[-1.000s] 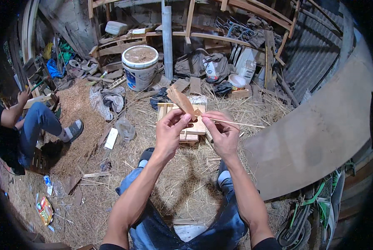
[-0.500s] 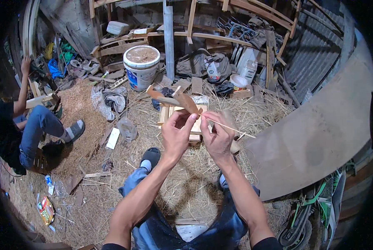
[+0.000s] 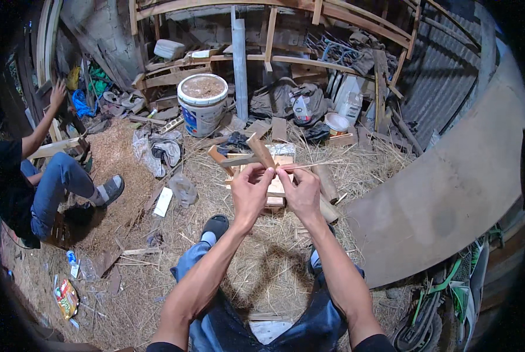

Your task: The person assembles a small wooden frame by inserting thin wooden sticks and securing them with wire using a knife.

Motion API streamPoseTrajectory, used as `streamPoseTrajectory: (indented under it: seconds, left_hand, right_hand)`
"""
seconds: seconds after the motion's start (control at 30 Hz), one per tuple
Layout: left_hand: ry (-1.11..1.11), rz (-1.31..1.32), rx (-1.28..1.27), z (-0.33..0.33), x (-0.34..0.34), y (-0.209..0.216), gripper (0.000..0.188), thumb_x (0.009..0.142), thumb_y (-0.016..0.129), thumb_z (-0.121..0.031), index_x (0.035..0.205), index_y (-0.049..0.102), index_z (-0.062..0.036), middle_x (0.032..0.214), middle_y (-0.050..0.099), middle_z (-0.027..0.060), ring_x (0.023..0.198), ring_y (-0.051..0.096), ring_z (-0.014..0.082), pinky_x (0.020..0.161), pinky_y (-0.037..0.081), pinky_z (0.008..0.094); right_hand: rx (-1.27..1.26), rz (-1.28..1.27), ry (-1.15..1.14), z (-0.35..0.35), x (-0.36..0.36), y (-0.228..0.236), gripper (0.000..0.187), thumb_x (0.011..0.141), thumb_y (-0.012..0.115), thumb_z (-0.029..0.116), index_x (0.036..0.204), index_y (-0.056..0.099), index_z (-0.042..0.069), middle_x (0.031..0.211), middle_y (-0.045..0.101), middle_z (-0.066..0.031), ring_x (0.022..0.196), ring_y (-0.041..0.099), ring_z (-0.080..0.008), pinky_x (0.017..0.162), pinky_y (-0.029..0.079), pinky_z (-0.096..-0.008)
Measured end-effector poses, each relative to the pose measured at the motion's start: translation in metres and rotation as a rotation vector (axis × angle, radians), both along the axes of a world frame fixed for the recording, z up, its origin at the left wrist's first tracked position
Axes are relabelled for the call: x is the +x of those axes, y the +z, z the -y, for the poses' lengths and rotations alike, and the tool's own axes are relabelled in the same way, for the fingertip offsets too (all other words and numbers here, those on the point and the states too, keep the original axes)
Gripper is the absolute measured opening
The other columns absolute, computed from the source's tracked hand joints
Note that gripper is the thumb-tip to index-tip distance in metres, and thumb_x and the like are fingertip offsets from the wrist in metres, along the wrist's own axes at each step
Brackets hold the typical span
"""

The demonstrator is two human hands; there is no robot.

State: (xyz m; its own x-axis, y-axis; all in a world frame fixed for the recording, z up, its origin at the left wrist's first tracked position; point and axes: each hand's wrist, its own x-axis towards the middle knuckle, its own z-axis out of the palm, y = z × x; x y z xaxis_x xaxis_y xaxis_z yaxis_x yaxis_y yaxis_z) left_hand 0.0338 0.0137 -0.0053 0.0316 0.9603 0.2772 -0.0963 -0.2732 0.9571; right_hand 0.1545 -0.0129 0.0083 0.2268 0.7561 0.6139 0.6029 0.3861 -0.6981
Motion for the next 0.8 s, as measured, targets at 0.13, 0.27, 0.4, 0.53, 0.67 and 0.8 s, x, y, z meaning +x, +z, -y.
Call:
streamPoseTrajectory:
  seconds: [0.13,0.27,0.4,0.53,0.67,0.8]
  left_hand:
    - [-0.076,-0.129,-0.049,0.001,-0.004,0.009,0.034,0.085,0.064,-0.021,0.107,0.061,0.0040,0.087,0.067,0.0103,0.069,0.064,0.0134,0.059,0.049,0.0242]
    - [-0.134,-0.402,0.072,0.003,-0.017,-0.002,0.043,0.083,0.065,-0.025,0.117,0.056,-0.0013,0.106,0.061,0.0169,0.089,0.062,0.0207,0.073,0.050,0.0316]
    - [-0.242,-0.744,0.233,0.014,-0.020,-0.021,0.069,0.075,0.072,-0.035,0.129,0.043,-0.0044,0.126,0.047,0.0215,0.116,0.049,0.0300,0.089,0.044,0.0403]
    - [-0.255,-0.766,0.192,0.026,-0.006,-0.027,0.073,0.070,0.075,-0.040,0.126,0.044,-0.0040,0.117,0.055,0.0199,0.108,0.056,0.0319,0.083,0.048,0.0417]
    - [-0.127,-0.645,0.328,0.023,0.005,-0.017,0.057,0.072,0.075,-0.028,0.117,0.050,-0.0027,0.091,0.065,0.0173,0.083,0.065,0.0289,0.069,0.052,0.0380]
    - [-0.051,-0.579,0.391,0.019,0.008,-0.015,0.042,0.073,0.074,-0.016,0.109,0.055,-0.0025,0.075,0.065,0.0152,0.068,0.065,0.0242,0.058,0.051,0.0329]
  right_hand:
    - [-0.057,-0.049,0.002,-0.003,0.010,0.004,0.018,0.080,0.063,0.016,0.083,0.067,-0.001,0.079,0.067,-0.0136,0.074,0.065,-0.0250,0.069,0.048,-0.0321]
    - [-0.364,-0.076,0.004,0.000,0.029,-0.012,0.021,0.077,0.064,0.019,0.081,0.067,-0.001,0.072,0.067,-0.0116,0.066,0.064,-0.0226,0.065,0.048,-0.0321]
    - [-0.591,-0.362,0.061,0.005,0.049,-0.027,0.020,0.077,0.066,0.018,0.074,0.066,-0.002,0.068,0.065,-0.0068,0.059,0.058,-0.0123,0.057,0.044,-0.0264]
    - [-0.596,-0.625,0.150,0.015,0.051,-0.013,0.019,0.080,0.066,0.017,0.072,0.065,0.000,0.067,0.062,-0.0035,0.055,0.052,-0.0075,0.050,0.037,-0.0229]
    - [-0.530,-0.580,0.210,0.021,0.037,-0.007,0.016,0.081,0.067,0.017,0.079,0.065,0.001,0.069,0.060,-0.0009,0.055,0.048,-0.0050,0.048,0.035,-0.0203]
    - [-0.447,-0.535,0.280,0.023,0.027,0.003,0.019,0.082,0.067,0.017,0.083,0.065,-0.001,0.070,0.060,-0.0003,0.063,0.052,-0.0065,0.059,0.041,-0.0212]
